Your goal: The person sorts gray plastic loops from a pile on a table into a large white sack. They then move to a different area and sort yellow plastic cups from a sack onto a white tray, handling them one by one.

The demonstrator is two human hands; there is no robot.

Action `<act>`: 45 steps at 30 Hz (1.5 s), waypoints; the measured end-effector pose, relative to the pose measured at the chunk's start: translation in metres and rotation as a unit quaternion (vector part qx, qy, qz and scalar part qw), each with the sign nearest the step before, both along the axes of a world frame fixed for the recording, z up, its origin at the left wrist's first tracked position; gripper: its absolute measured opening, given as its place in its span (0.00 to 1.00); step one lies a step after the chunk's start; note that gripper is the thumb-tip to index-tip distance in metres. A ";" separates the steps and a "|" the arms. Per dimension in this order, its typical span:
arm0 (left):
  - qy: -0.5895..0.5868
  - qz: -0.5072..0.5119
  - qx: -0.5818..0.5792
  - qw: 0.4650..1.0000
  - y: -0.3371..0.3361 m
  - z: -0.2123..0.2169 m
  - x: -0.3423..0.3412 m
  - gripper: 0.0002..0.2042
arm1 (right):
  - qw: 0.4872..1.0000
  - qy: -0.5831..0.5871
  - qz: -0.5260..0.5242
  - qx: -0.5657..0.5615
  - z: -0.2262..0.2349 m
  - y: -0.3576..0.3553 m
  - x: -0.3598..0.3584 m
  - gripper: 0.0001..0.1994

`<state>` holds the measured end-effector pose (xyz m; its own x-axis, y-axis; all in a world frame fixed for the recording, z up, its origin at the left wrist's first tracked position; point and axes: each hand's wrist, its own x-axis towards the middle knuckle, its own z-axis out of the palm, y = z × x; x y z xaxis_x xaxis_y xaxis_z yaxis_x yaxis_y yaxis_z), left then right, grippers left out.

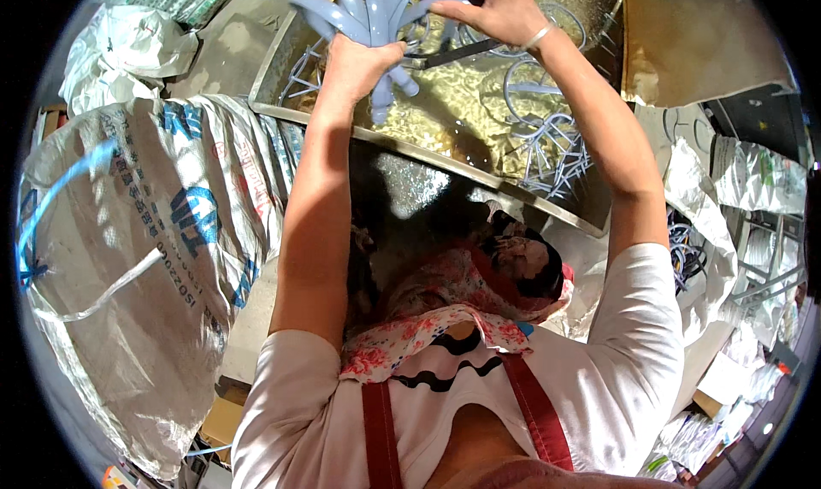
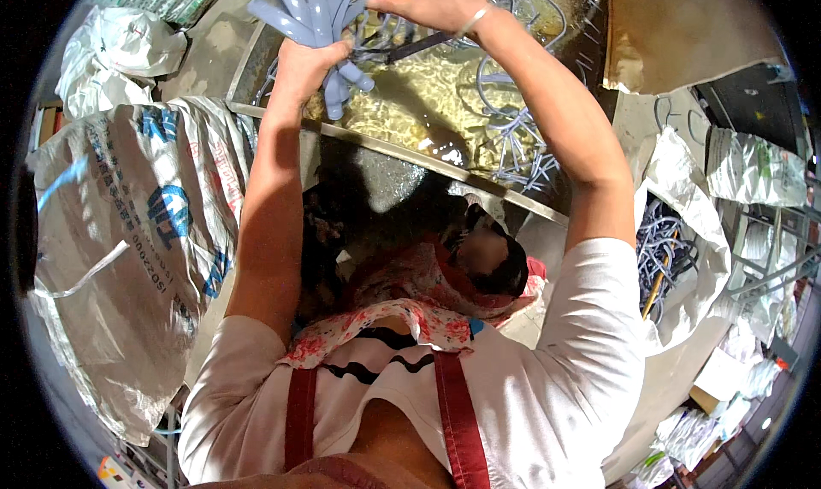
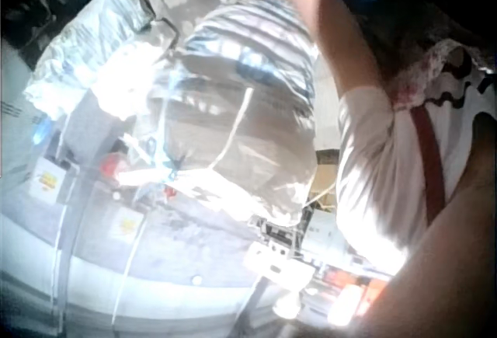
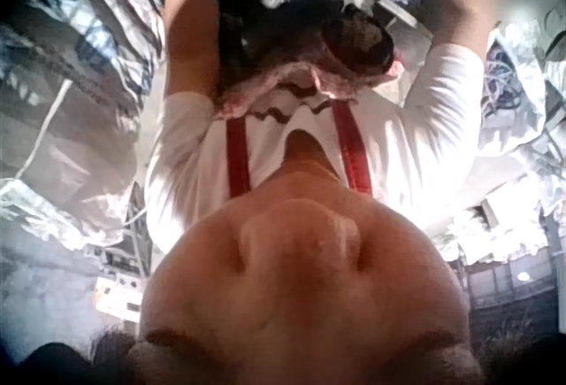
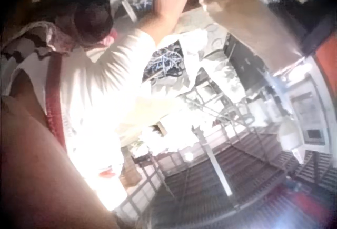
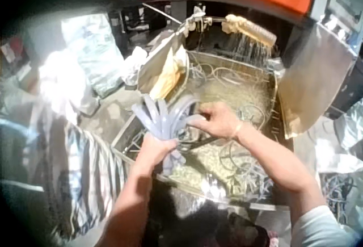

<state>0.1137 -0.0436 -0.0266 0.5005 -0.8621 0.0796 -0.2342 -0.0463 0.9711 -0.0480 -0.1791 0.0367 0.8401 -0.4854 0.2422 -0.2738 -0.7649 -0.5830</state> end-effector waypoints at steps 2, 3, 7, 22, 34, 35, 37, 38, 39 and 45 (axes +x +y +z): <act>-0.092 0.074 -0.010 0.993 0.007 0.008 0.005 0.14 | 0.993 -0.054 0.038 0.102 0.002 -0.003 0.028 0.14; -0.070 0.107 0.019 0.992 0.011 0.005 0.011 0.14 | 0.997 -0.023 -0.032 0.059 -0.015 -0.017 0.045 0.13; 0.167 0.186 -0.028 0.968 0.011 -0.004 0.038 0.09 | 0.991 -0.025 -0.098 -0.085 -0.119 -0.086 0.081 0.10; 0.475 0.040 -0.156 0.865 0.030 -0.004 0.074 0.13 | 0.774 0.577 0.183 -0.188 -0.214 -0.058 0.013 0.25; 0.119 -0.067 -0.051 0.989 0.003 -0.016 -0.013 0.13 | 0.947 0.230 0.055 -0.217 0.002 -0.004 -0.051 0.14; 0.105 -0.081 -0.024 0.991 0.002 -0.015 -0.017 0.14 | 0.958 0.209 0.073 -0.181 0.025 0.003 -0.049 0.14; 0.074 -0.104 0.030 0.991 0.001 -0.009 -0.029 0.15 | 0.971 0.199 0.081 -0.108 0.037 0.003 -0.040 0.15; 0.061 -0.118 0.037 0.990 0.005 0.004 -0.037 0.17 | 0.976 0.194 0.069 -0.075 0.042 0.005 -0.036 0.15; 0.077 -0.101 0.017 0.992 0.003 -0.001 -0.039 0.17 | 0.980 0.187 0.059 -0.041 0.047 0.008 -0.031 0.15; 0.296 -0.015 -0.057 0.953 -0.004 -0.004 -0.021 0.13 | 0.985 -0.031 -0.169 0.002 -0.062 -0.083 -0.086 0.15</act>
<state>0.0931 -0.0481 -0.0306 0.4612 -0.8798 -0.1150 0.3566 0.0652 0.9320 -0.1337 -0.2618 -0.0248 0.6148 -0.7351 0.2859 -0.4758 -0.6347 -0.6089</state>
